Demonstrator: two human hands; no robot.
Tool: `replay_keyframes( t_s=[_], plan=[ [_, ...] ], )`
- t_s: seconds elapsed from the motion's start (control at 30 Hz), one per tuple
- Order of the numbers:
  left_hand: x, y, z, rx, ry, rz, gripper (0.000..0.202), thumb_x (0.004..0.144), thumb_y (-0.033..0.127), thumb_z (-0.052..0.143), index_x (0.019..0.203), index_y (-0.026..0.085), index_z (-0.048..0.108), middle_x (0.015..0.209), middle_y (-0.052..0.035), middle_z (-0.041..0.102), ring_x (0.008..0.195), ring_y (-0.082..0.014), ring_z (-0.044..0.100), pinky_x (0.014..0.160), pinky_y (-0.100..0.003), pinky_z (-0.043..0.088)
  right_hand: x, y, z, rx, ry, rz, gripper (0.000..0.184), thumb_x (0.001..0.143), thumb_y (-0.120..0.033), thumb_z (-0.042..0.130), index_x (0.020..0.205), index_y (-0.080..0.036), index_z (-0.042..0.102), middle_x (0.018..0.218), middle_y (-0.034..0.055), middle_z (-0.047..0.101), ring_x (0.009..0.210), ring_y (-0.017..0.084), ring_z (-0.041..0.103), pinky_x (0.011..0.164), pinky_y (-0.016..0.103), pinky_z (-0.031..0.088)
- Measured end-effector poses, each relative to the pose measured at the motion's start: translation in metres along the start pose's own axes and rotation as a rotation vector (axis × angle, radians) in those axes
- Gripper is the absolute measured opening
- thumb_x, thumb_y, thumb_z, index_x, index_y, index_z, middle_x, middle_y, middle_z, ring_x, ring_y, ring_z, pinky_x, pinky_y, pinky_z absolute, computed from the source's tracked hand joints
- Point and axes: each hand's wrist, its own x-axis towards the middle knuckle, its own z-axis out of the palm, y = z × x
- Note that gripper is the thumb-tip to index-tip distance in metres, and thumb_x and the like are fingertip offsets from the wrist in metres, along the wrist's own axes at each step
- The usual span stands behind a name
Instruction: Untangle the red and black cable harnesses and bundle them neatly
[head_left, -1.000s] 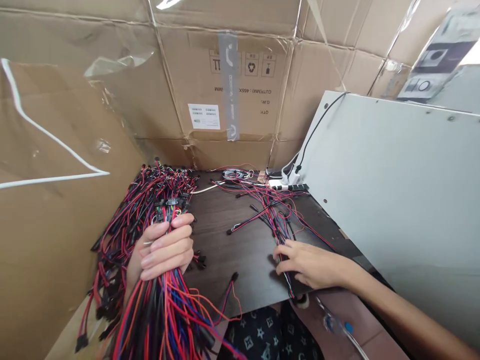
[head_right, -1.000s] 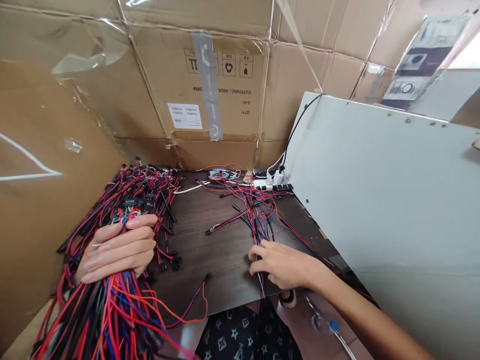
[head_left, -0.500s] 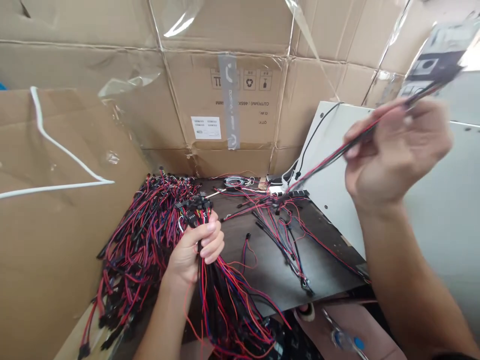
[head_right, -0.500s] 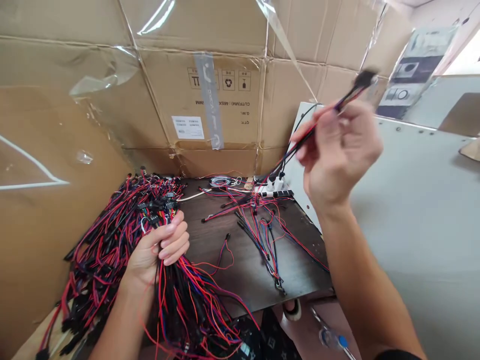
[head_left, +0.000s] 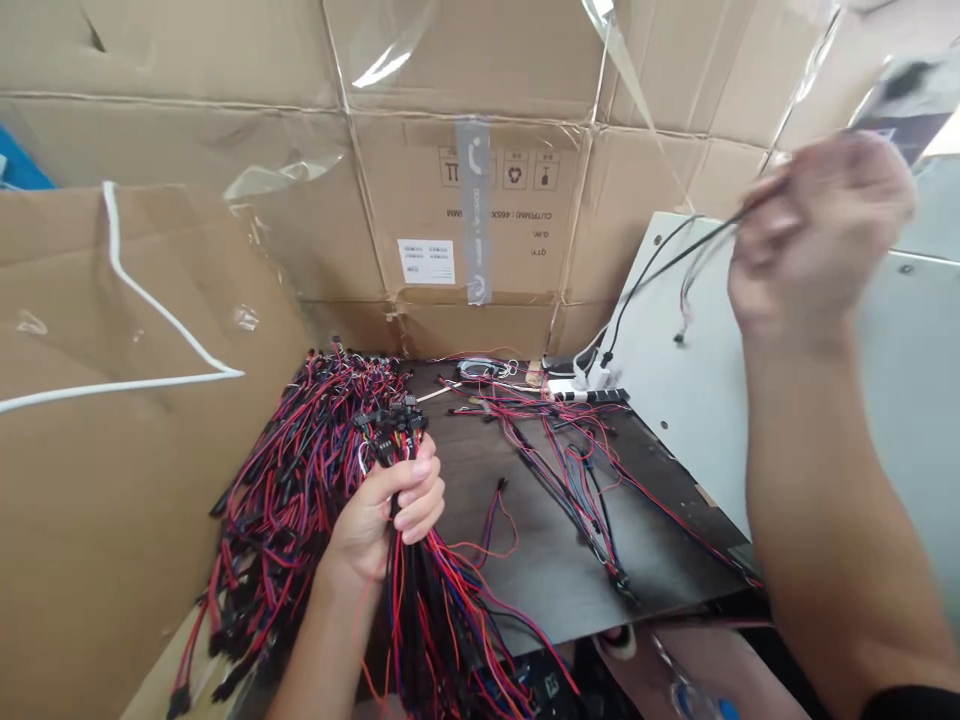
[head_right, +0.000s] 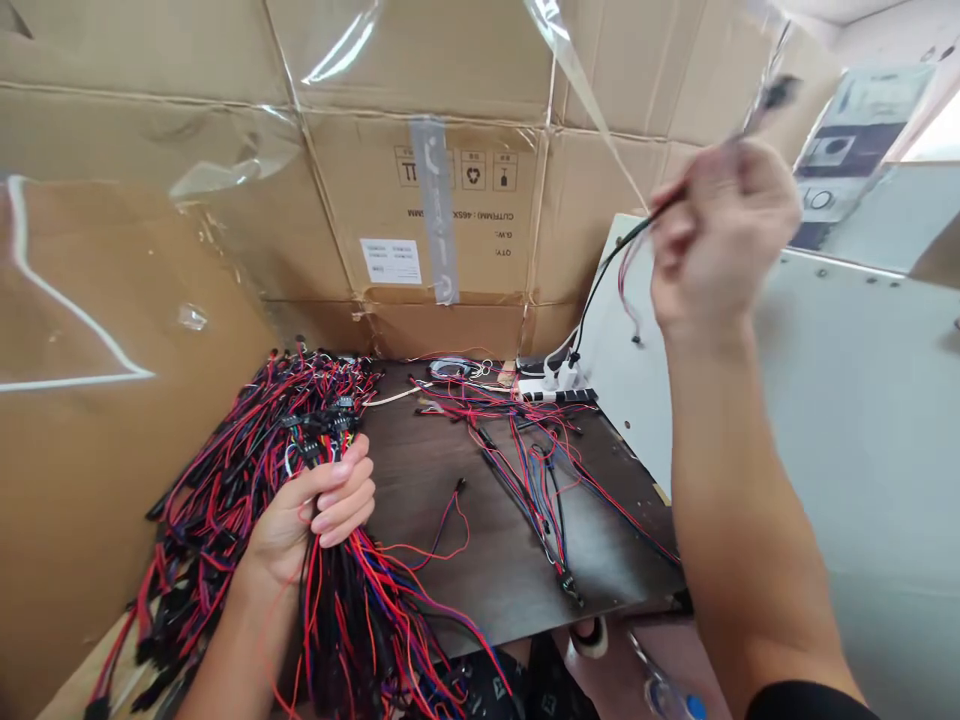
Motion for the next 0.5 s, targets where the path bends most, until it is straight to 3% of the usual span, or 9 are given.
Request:
replay_keyframes(
  t_s=[0.07,0.17,0.23,0.3,0.4,0.43,0.5],
  plan=[
    [0.001,-0.001,-0.001,-0.003,-0.01,-0.01,0.015,0.073,0.01,0.064,0.068,0.016,0.051,0.046,0.0099,0.031,0.034,-0.0022,0.013,0.03,-0.011,0.033,-0.004,-0.003,0.001,-0.016,0.008,-0.031,0.019,0.091,-0.027,0.047,0.074,-0.024,0.054,0.068,0.0014,0.057,0.054,0.011,0.052,0.046,0.023,0.032],
    [0.002,-0.002,0.0,-0.008,-0.03,-0.031,0.014,0.073,0.009,0.063,0.07,0.016,0.051,0.046,0.01,0.03,0.033,-0.002,0.016,0.03,-0.01,0.032,-0.018,-0.013,0.016,-0.218,-0.185,-0.072,0.014,0.084,-0.014,0.058,0.07,-0.02,0.057,0.062,0.0007,0.058,0.047,0.008,0.047,0.046,0.024,0.033],
    [0.002,-0.004,0.003,-0.001,-0.031,-0.028,0.014,0.073,0.01,0.063,0.072,0.016,0.051,0.047,0.01,0.03,0.033,-0.002,0.019,0.03,-0.01,0.032,-0.033,-0.025,0.029,-0.16,-0.314,-0.011,0.017,0.08,-0.011,0.061,0.066,-0.018,0.055,0.056,0.0002,0.058,0.039,0.005,0.043,0.039,0.023,0.028],
    [0.004,-0.005,0.006,0.005,-0.033,-0.007,0.016,0.073,0.012,0.065,0.07,0.016,0.05,0.047,0.01,0.031,0.033,-0.002,0.022,0.031,-0.011,0.032,-0.05,-0.038,0.041,0.017,-0.521,0.223,0.016,0.081,-0.015,0.06,0.066,-0.017,0.053,0.055,0.001,0.06,0.033,0.004,0.039,0.033,0.021,0.022],
    [0.007,-0.008,0.012,0.004,-0.035,0.036,0.022,0.071,0.017,0.072,0.069,0.016,0.05,0.048,0.0099,0.034,0.033,-0.0017,0.025,0.031,-0.011,0.031,-0.08,-0.057,0.062,0.221,-0.977,0.706,0.015,0.08,-0.024,0.062,0.072,-0.015,0.054,0.057,0.0022,0.064,0.03,0.002,0.034,0.029,0.017,0.017],
    [0.008,-0.011,0.014,0.005,-0.031,0.046,0.025,0.069,0.021,0.075,0.07,0.016,0.051,0.048,0.0097,0.036,0.034,-0.0016,0.027,0.031,-0.012,0.031,-0.091,-0.062,0.07,0.286,-1.066,0.83,0.018,0.08,-0.027,0.062,0.072,-0.015,0.052,0.057,0.0021,0.064,0.03,0.002,0.034,0.028,0.016,0.017],
    [0.011,-0.016,0.016,0.031,-0.012,0.061,0.032,0.063,0.03,0.082,0.071,0.015,0.054,0.049,0.0084,0.041,0.035,-0.002,0.032,0.032,-0.013,0.032,-0.113,-0.068,0.089,0.4,-1.096,0.988,0.023,0.08,-0.031,0.062,0.07,-0.016,0.048,0.056,0.0015,0.064,0.032,0.003,0.038,0.028,0.014,0.019]
  ],
)
